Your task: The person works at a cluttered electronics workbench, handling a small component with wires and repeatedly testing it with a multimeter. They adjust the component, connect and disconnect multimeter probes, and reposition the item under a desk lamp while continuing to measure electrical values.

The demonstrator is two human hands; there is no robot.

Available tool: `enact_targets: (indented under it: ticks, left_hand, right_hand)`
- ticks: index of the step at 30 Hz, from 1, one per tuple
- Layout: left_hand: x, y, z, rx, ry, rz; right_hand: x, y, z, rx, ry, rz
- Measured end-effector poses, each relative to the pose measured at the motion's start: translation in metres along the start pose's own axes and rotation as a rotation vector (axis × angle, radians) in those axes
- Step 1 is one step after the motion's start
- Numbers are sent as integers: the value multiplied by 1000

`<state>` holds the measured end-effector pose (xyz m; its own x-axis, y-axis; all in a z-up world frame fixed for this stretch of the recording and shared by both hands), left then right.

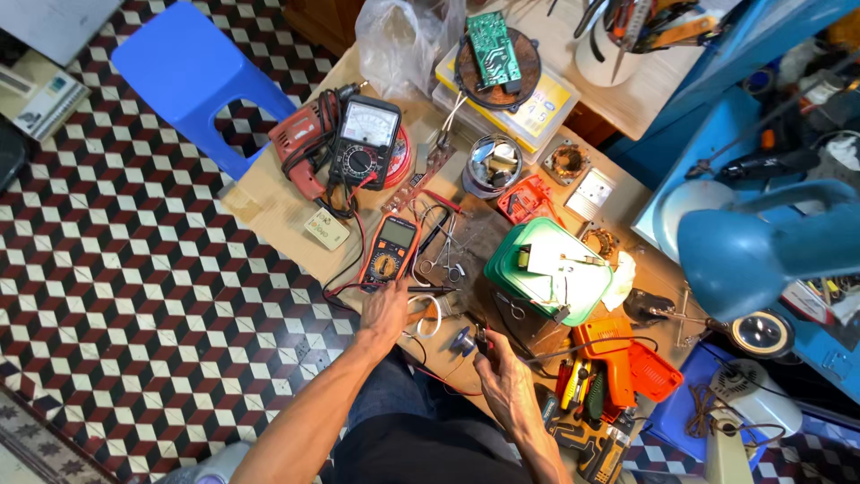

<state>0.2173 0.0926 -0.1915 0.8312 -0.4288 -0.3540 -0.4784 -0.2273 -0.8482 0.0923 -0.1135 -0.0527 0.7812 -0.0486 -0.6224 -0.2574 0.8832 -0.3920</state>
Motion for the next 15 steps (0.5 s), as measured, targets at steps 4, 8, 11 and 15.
enact_targets:
  ticks: [4, 8, 11, 15]
  left_hand:
    - [7, 17, 16, 107, -74, 112]
    - [3, -12, 12, -57, -106, 136]
    - [-29, -63, 5, -202, -208, 24]
    - [-80, -106, -36, -507, -183, -84]
  right_hand:
    - [1, 7, 4, 29, 60, 19]
    - [1, 1, -5, 18, 108, -27]
    - [0, 0, -9, 242, 133, -50]
    - [-1, 0, -4, 453, 35, 21]
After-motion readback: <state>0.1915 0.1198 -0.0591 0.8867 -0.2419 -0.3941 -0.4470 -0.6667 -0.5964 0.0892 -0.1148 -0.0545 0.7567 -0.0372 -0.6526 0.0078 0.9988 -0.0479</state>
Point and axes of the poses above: each hand's wrist, its own x-axis towards the middle knuckle, its own y-axis out of the palm, z = x × y, the point moved 5 cm from there along x, towards the middle knuckle, and after that the axes turned 14 degrees about z, right-handed, at the moved point
